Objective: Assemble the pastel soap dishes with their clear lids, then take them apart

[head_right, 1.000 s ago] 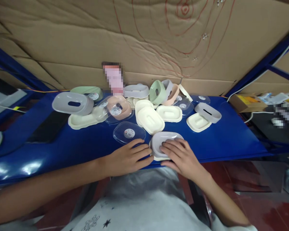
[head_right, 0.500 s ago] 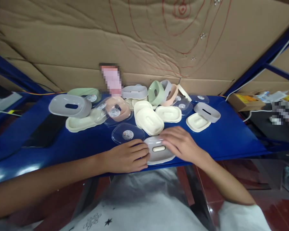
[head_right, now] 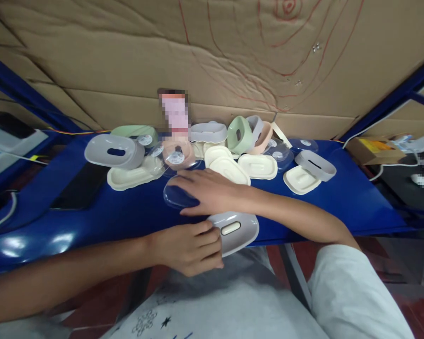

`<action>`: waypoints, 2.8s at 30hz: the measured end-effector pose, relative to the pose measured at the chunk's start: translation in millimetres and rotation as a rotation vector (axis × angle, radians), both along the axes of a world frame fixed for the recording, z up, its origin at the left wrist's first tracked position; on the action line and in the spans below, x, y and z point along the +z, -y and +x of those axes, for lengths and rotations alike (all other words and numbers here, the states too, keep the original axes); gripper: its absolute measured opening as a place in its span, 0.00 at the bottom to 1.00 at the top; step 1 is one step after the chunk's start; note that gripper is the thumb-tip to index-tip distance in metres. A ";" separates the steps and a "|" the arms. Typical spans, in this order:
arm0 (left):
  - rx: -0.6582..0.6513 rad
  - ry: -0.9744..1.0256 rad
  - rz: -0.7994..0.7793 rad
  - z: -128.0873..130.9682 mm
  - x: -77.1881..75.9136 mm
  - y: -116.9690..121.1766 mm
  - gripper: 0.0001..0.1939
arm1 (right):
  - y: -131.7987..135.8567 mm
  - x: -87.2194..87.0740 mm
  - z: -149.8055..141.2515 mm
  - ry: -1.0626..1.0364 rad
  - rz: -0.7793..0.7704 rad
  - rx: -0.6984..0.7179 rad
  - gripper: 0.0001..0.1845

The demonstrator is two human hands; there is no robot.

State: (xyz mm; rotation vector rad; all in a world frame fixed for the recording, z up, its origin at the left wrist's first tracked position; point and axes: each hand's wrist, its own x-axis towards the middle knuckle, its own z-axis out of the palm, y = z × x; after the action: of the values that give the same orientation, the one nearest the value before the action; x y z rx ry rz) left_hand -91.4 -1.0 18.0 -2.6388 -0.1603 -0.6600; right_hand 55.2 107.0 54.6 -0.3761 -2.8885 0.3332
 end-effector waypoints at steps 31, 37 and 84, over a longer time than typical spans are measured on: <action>0.641 0.476 -0.936 -47.3 -39.5 58.3 0.38 | 86.9 -47.6 70.0 -0.093 0.441 -0.100 0.31; 0.681 0.484 -0.924 -47.6 -37.9 58.4 0.40 | 84.6 -43.4 67.1 -0.072 0.371 -0.071 0.30; 0.594 0.346 -0.697 -18.4 -34.8 50.8 0.08 | -83.9 10.3 72.8 0.128 0.591 -0.452 0.16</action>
State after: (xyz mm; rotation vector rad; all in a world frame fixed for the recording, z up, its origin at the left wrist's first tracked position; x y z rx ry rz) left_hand -109.7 -51.8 -16.8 -2.8075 -1.4365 -0.9530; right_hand 128.0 190.9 64.9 -0.9221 -2.7290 -0.6174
